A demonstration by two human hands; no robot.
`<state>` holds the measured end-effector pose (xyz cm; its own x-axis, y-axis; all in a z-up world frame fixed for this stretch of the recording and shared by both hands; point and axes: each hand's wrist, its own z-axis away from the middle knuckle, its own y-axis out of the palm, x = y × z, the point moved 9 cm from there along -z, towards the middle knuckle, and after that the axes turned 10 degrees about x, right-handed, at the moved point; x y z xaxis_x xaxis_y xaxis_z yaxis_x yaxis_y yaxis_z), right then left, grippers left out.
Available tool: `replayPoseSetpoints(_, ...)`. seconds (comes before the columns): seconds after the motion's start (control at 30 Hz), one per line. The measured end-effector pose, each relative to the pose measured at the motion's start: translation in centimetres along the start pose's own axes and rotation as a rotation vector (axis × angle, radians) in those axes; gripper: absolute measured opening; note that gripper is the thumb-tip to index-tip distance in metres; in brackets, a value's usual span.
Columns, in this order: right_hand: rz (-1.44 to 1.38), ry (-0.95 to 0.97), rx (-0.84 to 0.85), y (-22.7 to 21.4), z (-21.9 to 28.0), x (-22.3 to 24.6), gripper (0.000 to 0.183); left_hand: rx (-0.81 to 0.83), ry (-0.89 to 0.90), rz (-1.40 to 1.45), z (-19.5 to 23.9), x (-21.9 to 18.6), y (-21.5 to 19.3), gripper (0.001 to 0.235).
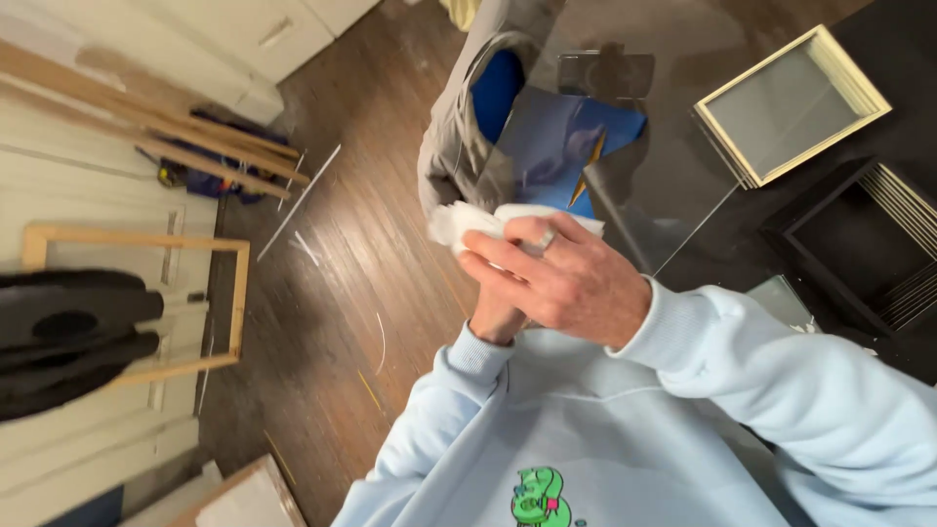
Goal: The person wipes the surface of a framed mirror with a white cloth, then places it on a stack of similar frames. The person repeats this process with additional mirrors, wiping each one and stacking them. Finally, the person carries the stack of mirrors toward a door.
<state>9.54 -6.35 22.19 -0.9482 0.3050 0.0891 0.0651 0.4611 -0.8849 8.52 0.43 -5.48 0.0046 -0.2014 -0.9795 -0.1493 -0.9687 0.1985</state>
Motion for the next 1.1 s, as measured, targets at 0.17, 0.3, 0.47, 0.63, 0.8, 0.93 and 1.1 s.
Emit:
replayPoseSetpoints(0.17, 0.475, -0.047, 0.082, -3.4, -0.4, -6.5, 0.028, -0.034, -0.114, 0.662, 0.0, -0.1, -0.5, 0.045)
replayPoseSetpoints(0.3, 0.133, 0.14, 0.049, -6.2, 2.8, -13.0, 0.026, -0.066, -0.119, 0.606, 0.2, 1.0, -1.5, 0.041)
replayPoseSetpoints(0.47, 0.177, 0.032, 0.037, -5.1, 3.0, -5.8, 0.017, -0.023, -0.085, 0.658, -1.5, -1.0, -1.5, 0.039)
replayPoseSetpoints(0.63, 0.285, -0.045, 0.077, -4.8, 5.5, -6.7, 0.022, 0.014, -0.083, 0.621, -1.7, -1.9, -1.7, 0.038)
replayPoseSetpoints(0.8, 0.448, 0.267, 0.06, -8.8, 11.3, -14.0, 0.03, -0.005, -0.113, 0.596, -2.9, -4.6, -0.6, 0.039)
replayPoseSetpoints(0.93, 0.476, 0.325, 0.026, -8.2, 9.5, -11.4, 0.033, -0.019, -0.1, 0.581, -3.5, -3.9, -1.3, 0.04)
replayPoseSetpoints(1.1, -0.297, -0.208, 0.217, 6.4, 15.5, 4.8, 0.011, -0.021, -0.095, 0.583, -6.2, -5.5, -1.5, 0.037)
